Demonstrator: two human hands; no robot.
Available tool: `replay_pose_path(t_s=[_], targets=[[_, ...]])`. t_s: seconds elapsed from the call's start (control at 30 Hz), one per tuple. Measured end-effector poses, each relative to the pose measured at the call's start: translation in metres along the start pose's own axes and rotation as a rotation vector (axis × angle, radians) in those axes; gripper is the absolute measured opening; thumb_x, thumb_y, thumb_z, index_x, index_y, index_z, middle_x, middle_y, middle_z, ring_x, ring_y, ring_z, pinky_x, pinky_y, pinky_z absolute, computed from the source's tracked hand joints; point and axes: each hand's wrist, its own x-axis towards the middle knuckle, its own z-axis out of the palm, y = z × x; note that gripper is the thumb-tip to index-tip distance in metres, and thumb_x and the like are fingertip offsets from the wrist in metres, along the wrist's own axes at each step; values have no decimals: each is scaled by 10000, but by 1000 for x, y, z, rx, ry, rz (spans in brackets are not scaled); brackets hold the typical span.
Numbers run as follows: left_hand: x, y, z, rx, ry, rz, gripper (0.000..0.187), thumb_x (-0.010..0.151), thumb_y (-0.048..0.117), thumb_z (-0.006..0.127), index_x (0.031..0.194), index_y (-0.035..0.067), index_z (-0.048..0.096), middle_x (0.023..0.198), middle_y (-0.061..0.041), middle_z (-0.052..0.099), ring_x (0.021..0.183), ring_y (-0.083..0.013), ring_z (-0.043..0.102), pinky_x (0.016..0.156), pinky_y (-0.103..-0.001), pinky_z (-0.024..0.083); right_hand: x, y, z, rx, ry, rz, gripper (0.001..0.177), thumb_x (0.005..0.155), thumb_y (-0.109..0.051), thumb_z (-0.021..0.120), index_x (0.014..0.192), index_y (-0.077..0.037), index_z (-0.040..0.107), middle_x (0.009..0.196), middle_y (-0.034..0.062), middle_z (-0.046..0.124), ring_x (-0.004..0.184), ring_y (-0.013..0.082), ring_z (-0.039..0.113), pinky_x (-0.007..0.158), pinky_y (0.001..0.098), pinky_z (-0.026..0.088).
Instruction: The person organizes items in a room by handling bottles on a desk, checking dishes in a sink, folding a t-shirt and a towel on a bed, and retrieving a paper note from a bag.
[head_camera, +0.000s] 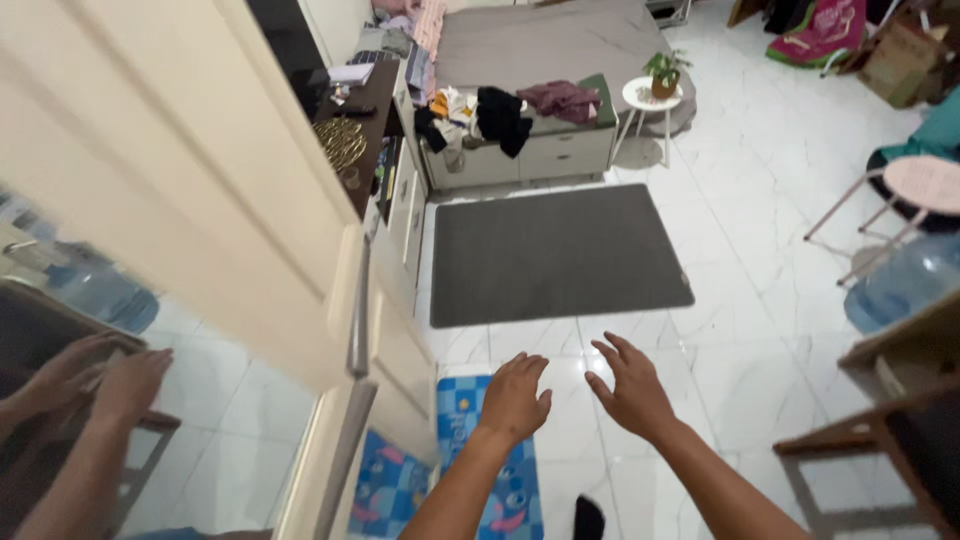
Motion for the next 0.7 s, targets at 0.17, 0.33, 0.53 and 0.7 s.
replay_pose_path(t_s=[0.17, 0.33, 0.53, 0.7], targets=[[115, -13, 0, 6, 25, -59, 545, 850, 162, 728, 1352, 12, 581, 1402, -181, 593, 1385, -361, 477, 1161, -458, 368, 107, 56, -6, -32, -68, -18, 556, 920, -385, 661, 1405, -135, 549, 1542, 154, 448, 1408, 367, 425, 1128, 500, 382], [205, -34, -3, 26, 29, -95, 594, 853, 167, 730, 1393, 6, 543, 1461, -188, 533, 1416, -369, 416, 1160, -477, 328, 204, 98, -9, -89, -139, 28, 582, 953, -427, 619, 1450, -148, 503, 1580, 124, 398, 1476, 346, 328, 1169, 513, 330], [326, -105, 7, 20, 11, -96, 578, 879, 189, 714, 1398, 8, 535, 1483, -155, 527, 1453, -347, 391, 1213, -467, 280, 325, 152, 18, -93, -206, 146, 611, 956, -441, 602, 1490, -183, 450, 1615, 91, 339, 1499, 328, 289, 1190, 502, 313], [438, -169, 9, 10, -16, -89, 595, 883, 193, 734, 1411, 9, 529, 1492, -174, 508, 1450, -358, 374, 1197, -481, 268, 434, 203, 50, -116, -181, 141, 611, 953, -447, 594, 1487, -184, 456, 1602, 91, 359, 1494, 318, 313, 1197, 495, 322]])
